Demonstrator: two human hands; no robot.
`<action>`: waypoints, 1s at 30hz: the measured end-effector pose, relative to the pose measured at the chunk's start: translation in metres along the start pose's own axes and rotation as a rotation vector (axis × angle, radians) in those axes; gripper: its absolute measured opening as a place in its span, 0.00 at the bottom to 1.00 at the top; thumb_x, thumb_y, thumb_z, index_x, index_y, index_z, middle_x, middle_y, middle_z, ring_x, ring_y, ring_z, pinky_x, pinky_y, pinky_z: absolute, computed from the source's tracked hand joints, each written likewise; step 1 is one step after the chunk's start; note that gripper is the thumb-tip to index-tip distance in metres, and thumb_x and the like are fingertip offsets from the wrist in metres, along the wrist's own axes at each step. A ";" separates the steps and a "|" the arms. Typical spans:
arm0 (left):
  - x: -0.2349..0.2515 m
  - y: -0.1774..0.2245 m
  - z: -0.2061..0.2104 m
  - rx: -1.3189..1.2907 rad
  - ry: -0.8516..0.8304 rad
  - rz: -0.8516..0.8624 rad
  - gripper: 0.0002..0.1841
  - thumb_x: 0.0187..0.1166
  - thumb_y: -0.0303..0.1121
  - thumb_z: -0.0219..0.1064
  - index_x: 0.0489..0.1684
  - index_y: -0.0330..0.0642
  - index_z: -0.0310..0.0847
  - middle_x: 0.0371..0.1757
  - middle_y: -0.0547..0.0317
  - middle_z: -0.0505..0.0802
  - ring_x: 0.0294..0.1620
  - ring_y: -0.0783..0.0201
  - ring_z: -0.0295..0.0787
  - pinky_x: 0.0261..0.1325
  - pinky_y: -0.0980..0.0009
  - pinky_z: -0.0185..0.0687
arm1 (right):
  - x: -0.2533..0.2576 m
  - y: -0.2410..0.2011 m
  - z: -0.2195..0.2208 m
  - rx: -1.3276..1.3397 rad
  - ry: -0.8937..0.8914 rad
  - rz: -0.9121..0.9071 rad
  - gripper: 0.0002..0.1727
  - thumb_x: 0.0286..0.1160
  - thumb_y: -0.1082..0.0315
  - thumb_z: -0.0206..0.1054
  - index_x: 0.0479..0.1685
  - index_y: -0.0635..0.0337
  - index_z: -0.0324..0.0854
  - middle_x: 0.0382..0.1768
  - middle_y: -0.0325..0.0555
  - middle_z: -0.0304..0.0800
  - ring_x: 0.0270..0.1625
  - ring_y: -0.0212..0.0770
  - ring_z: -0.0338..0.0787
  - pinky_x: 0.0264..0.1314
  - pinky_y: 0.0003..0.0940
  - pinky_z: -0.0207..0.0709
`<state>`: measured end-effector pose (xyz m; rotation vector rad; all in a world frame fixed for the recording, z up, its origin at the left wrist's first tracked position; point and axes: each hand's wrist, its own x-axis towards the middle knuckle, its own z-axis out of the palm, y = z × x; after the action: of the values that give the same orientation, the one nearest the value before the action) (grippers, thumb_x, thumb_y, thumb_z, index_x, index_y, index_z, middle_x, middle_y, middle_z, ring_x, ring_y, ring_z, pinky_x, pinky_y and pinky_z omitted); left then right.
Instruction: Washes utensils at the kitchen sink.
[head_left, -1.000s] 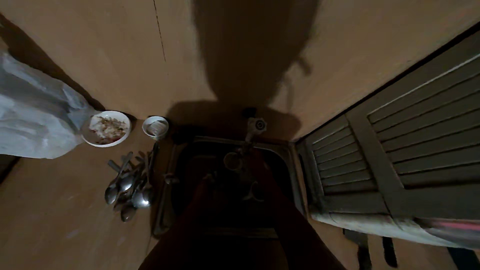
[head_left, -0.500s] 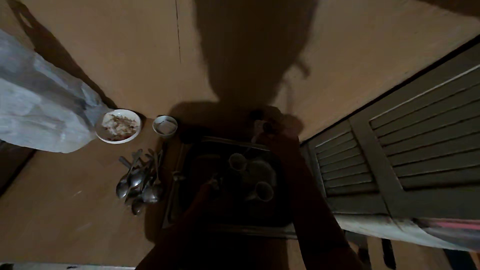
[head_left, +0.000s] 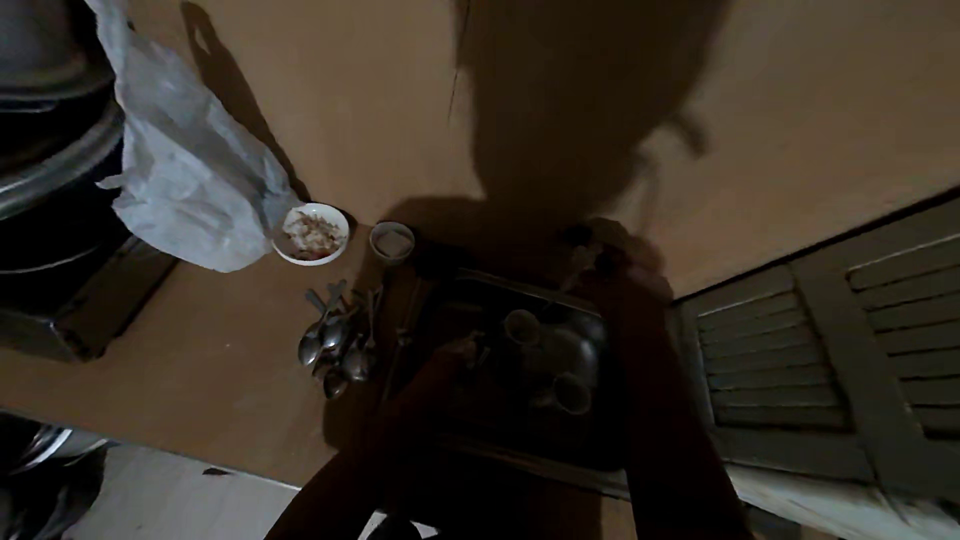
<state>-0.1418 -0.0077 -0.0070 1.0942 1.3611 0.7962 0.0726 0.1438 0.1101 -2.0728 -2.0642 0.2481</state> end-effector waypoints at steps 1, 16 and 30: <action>0.002 0.006 -0.016 0.225 -0.004 0.047 0.22 0.89 0.26 0.56 0.81 0.32 0.71 0.75 0.40 0.83 0.76 0.55 0.80 0.81 0.62 0.71 | -0.004 -0.003 0.002 -0.044 0.040 -0.021 0.30 0.81 0.52 0.68 0.80 0.56 0.75 0.69 0.67 0.84 0.74 0.72 0.79 0.72 0.76 0.67; 0.136 0.029 -0.163 1.068 0.413 -0.134 0.24 0.81 0.35 0.67 0.76 0.45 0.78 0.75 0.36 0.81 0.78 0.33 0.74 0.69 0.36 0.79 | -0.093 -0.094 0.183 0.523 -0.781 -0.068 0.34 0.73 0.37 0.70 0.67 0.54 0.85 0.59 0.47 0.92 0.61 0.43 0.90 0.67 0.45 0.82; 0.064 0.021 -0.057 0.588 -0.007 0.080 0.28 0.86 0.41 0.65 0.83 0.39 0.70 0.75 0.38 0.83 0.76 0.42 0.79 0.79 0.43 0.70 | -0.062 -0.057 0.126 0.952 -0.352 0.046 0.17 0.88 0.68 0.60 0.65 0.73 0.78 0.54 0.55 0.87 0.50 0.36 0.88 0.56 0.31 0.84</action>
<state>-0.1884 0.0671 -0.0034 1.6098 1.6008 0.4485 -0.0161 0.0856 0.0017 -1.5158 -1.5330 1.3682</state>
